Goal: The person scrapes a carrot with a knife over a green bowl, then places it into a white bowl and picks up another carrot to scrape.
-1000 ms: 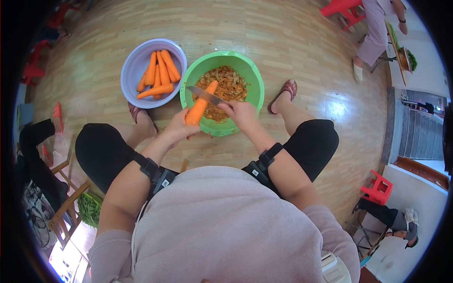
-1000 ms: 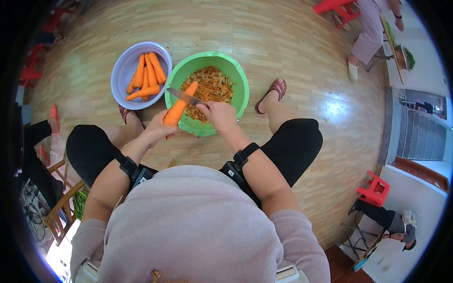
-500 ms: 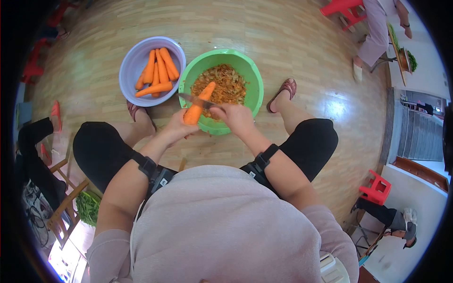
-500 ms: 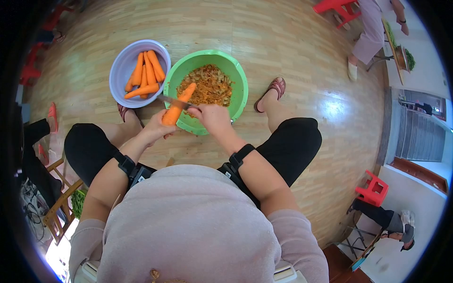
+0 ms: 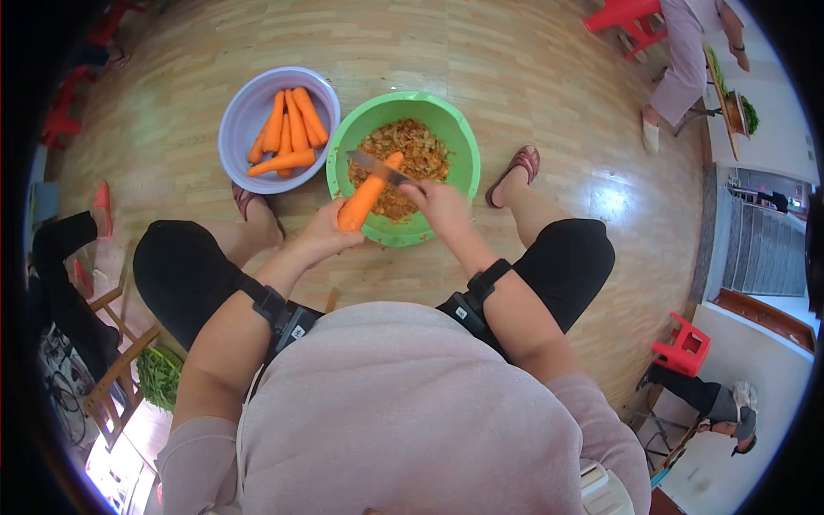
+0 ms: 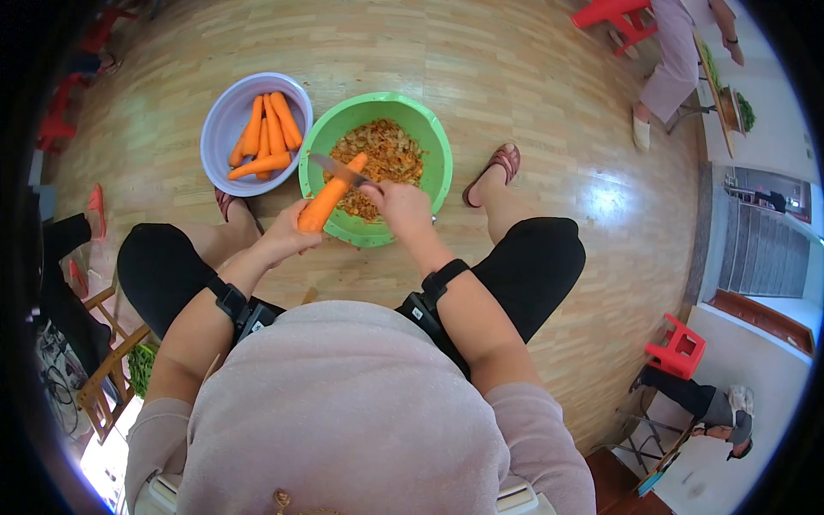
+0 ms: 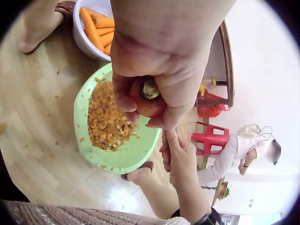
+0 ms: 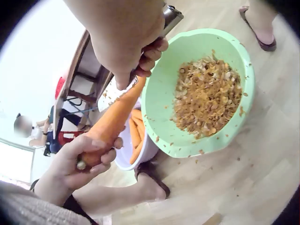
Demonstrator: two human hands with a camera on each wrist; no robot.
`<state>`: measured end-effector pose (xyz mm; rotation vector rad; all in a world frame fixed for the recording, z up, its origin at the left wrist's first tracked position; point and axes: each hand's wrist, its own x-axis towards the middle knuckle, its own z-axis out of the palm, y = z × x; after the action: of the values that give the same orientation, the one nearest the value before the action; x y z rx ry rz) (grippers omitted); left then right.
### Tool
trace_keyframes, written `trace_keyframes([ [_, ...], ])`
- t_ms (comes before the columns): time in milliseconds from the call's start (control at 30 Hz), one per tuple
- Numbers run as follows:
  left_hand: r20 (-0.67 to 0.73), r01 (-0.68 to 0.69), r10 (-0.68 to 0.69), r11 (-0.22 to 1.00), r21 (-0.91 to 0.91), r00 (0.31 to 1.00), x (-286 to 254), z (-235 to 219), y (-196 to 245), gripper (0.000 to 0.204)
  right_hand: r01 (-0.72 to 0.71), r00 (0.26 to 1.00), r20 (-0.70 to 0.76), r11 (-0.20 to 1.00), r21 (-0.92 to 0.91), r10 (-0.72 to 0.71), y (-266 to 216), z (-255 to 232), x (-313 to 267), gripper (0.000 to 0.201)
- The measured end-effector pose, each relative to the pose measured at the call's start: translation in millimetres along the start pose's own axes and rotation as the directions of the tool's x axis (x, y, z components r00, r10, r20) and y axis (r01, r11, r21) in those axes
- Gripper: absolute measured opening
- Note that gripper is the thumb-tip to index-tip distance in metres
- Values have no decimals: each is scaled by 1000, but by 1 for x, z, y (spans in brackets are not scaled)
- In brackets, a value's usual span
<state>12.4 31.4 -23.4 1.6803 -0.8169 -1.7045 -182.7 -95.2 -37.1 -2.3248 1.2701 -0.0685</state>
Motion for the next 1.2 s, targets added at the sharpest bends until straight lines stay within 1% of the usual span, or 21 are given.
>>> trace_keyframes([
  [33,10,-16,16,1000,16,1000,0,0,2,55,-5,1000,-3,1000,-1,5,7,-2,3,46],
  [100,23,-5,4,999,37,1000,-2,0,3,56,-137,990,23,985,-109,140,18,-8,5,47],
  [133,30,7,-9,998,55,1000,-3,-1,3,57,-137,990,23,984,-109,141,20,-9,5,47],
  [200,34,8,-9,999,46,999,-2,-1,2,57,-210,977,8,961,-179,215,19,-13,5,47],
  [233,37,9,-10,999,35,999,-3,-1,2,58,-205,978,10,962,-180,210,16,-15,6,47],
  [300,27,22,-22,1000,14,999,-4,0,5,58,-131,991,-14,977,-169,131,9,-17,6,45],
  [333,22,34,-34,999,-4,999,-4,0,6,59,-128,992,-11,977,-171,128,6,-14,4,45],
  [400,31,31,-30,999,-20,999,-3,1,5,59,45,997,-61,997,-57,-49,-1,-7,-1,44],
  [467,47,30,-29,999,-28,998,-3,0,5,59,41,997,-62,997,-62,-45,1,-3,-1,44],
  [533,63,49,-40,987,-153,997,-3,2,6,58,29,997,-64,997,-71,-34,9,0,1,43],
  [600,64,64,-53,980,-190,997,-2,-1,4,57,-104,994,-54,985,-140,97,21,-2,6,43],
  [633,60,80,-68,971,-226,996,-2,-1,4,56,-104,994,-56,984,-142,97,25,-5,7,43],
  [700,75,64,-47,971,-230,996,-2,-1,7,56,-196,981,-52,962,-190,189,30,-10,8,43],
  [733,89,49,-29,971,-234,996,-3,-2,9,56,-193,981,-51,962,-193,187,29,-10,9,43],
  [800,83,40,-20,970,-242,996,-3,-3,9,56,-165,984,-100,973,-164,150,24,-9,8,41],
  [867,73,29,-11,968,-249,997,-4,-2,9,56,-169,983,-92,975,-147,157,21,-11,7,40],
  [900,83,33,-10,957,-289,997,-5,-2,11,56,-184,980,-93,975,-121,173,20,-12,7,39],
  [1033,120,71,-26,919,-388,992,-5,-4,14,58,-199,977,-100,970,-136,186,19,-14,8,38],
  [1133,111,64,-22,918,-391,994,-5,-4,13,59,-207,975,-106,971,-122,195,16,-17,8,37],
  [1167,111,64,-22,917,-393,994,-4,-4,13,59,-186,977,-123,980,-72,176,14,-19,8,36],
  [1200,78,38,-14,947,-318,997,-4,-3,13,59,-163,977,-141,986,-21,158,10,-21,8,35],
])
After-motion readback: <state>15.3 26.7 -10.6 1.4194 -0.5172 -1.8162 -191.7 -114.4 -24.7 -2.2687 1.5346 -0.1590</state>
